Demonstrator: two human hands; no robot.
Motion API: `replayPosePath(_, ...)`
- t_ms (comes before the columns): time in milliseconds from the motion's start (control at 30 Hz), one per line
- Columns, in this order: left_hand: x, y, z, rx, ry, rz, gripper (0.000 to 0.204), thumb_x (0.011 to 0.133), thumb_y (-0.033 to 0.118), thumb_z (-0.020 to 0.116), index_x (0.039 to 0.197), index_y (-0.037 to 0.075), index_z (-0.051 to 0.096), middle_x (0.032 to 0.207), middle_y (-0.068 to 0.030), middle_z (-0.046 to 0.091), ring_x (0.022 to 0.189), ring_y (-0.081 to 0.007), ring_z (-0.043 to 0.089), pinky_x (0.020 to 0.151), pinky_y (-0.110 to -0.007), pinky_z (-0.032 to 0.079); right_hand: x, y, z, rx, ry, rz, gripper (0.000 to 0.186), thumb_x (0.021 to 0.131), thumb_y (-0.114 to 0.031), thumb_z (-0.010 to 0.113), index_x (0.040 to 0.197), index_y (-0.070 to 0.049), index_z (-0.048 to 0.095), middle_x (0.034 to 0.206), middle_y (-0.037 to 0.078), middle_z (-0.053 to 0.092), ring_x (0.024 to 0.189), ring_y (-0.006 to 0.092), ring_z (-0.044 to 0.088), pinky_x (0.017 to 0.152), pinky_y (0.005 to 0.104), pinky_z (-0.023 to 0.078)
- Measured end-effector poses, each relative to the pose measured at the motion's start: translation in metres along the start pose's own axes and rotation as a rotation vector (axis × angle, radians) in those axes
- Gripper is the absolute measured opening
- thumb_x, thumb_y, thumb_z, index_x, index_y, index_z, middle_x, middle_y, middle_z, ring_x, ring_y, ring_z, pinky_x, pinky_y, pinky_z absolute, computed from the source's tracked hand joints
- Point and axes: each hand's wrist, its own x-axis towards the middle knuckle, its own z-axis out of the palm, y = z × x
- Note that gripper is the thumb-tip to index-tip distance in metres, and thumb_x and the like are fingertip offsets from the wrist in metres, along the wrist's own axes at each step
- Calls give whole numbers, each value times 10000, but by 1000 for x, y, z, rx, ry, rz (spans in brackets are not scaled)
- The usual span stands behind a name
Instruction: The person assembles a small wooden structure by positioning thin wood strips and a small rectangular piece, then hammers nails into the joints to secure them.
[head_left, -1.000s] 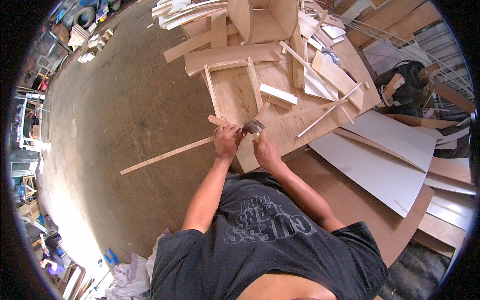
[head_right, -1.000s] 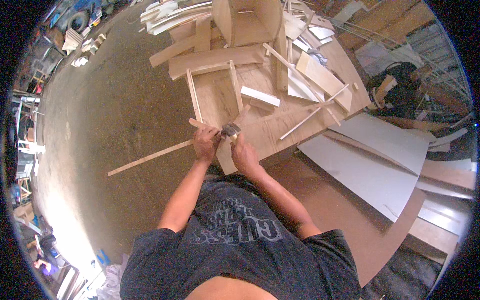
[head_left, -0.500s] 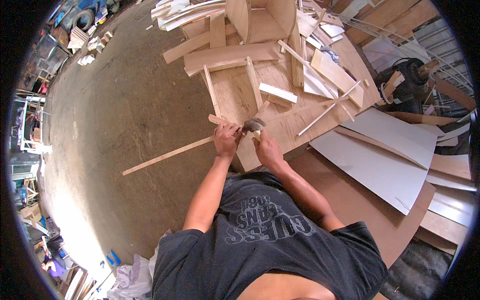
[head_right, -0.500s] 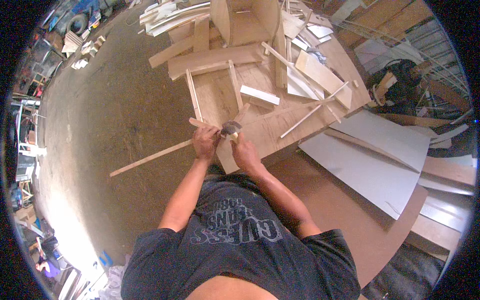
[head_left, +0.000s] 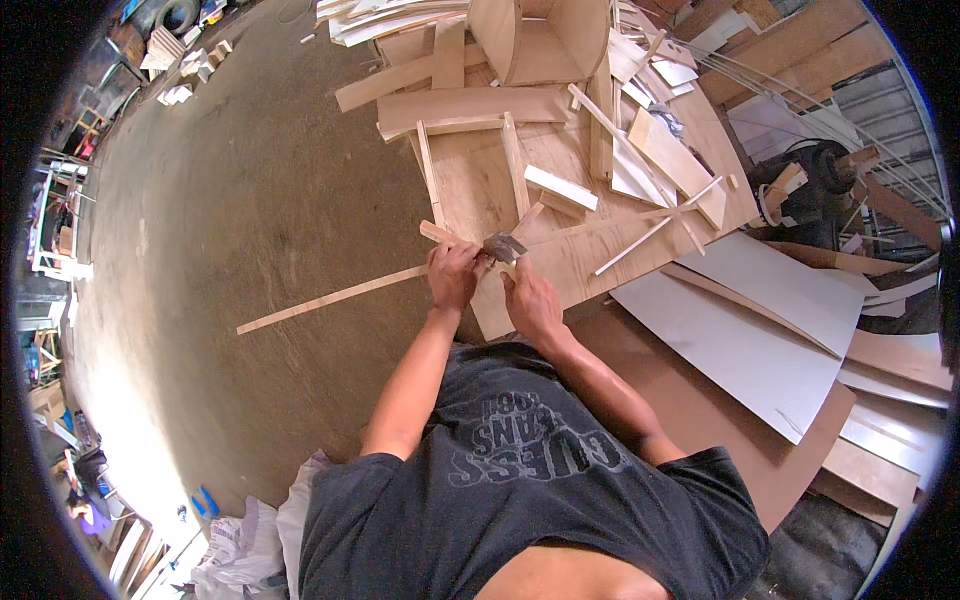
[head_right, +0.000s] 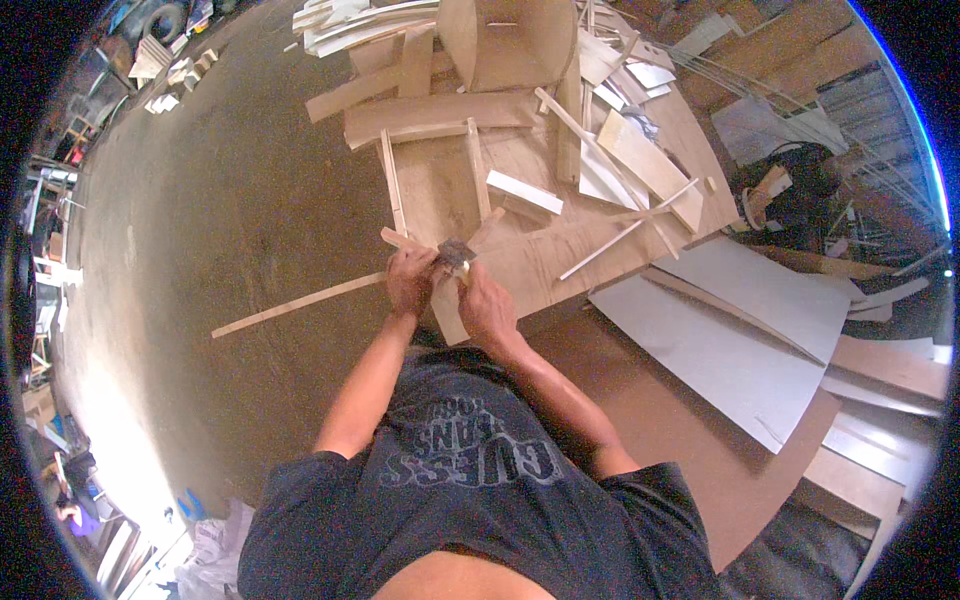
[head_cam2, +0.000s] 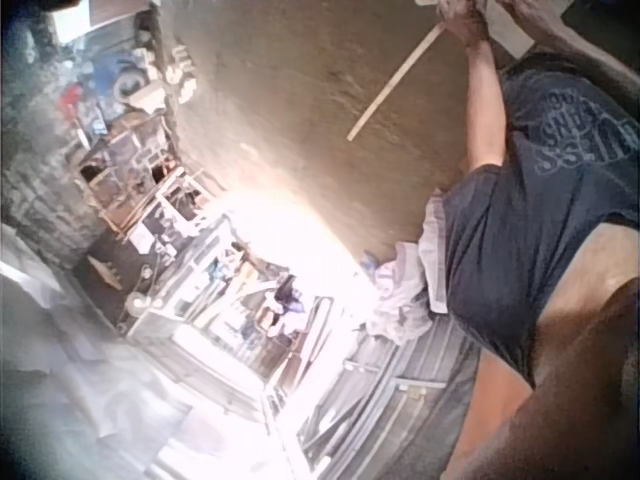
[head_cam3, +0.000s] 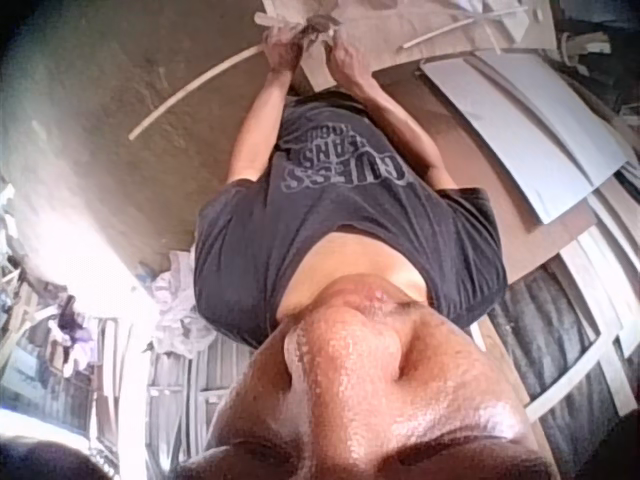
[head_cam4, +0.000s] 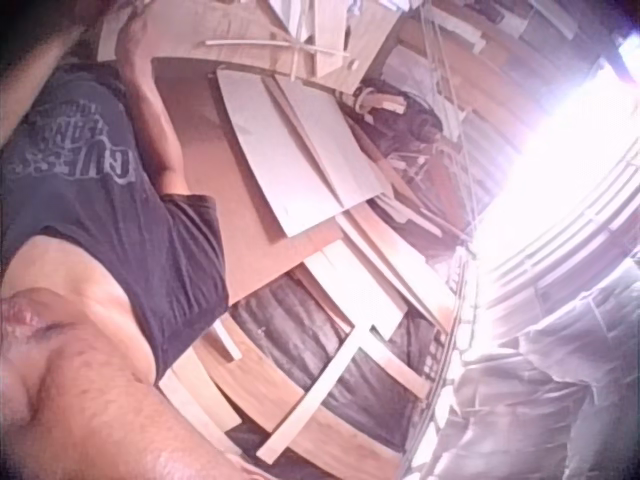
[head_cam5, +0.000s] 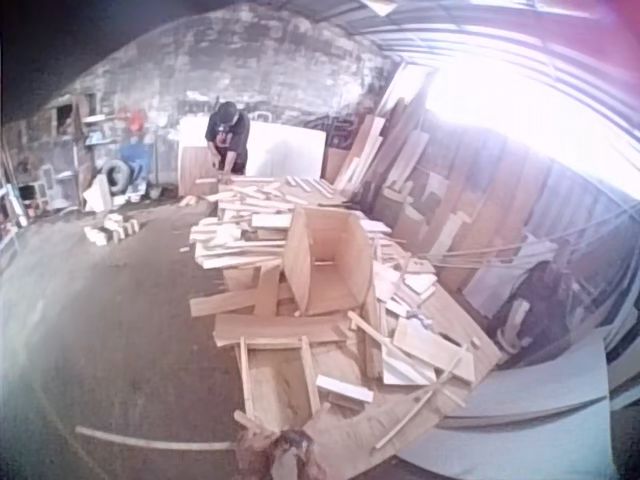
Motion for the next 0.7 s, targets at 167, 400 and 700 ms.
replayPosePath(167, 4, 8, -4, 24, -52, 1, 205, 776, 212, 855, 945, 132, 772, 929, 7, 748, 945, -244, 668, 898, -411, 509, -2, 9, 4, -7, 8, -3, 330, 1032, -254, 619, 1257, -37, 514, 884, 293, 706, 827, 525, 678, 718, 641, 492)
replayPosePath(400, 2, 2, -4, 17, -11, 12, 165, 804, 211, 829, 947, 147, 776, 934, 17, 754, 930, -240, 667, 911, -415, 497, -1, 4, 2, 7, -28, 40, 370, 1052, -289, 591, 1316, -49, 491, 888, 286, 713, 833, 521, 682, 720, 639, 493)
replayPosePath(700, 0, -7, -4, 6, -46, 25, 163, 848, 225, 780, 986, 139, 791, 1013, -3, 776, 952, -252, 676, 934, -405, 480, 2, 10, 10, -28, -51, 47, 335, 1060, -305, 572, 1254, -47, 481, 887, 293, 713, 826, 531, 686, 712, 660, 489)
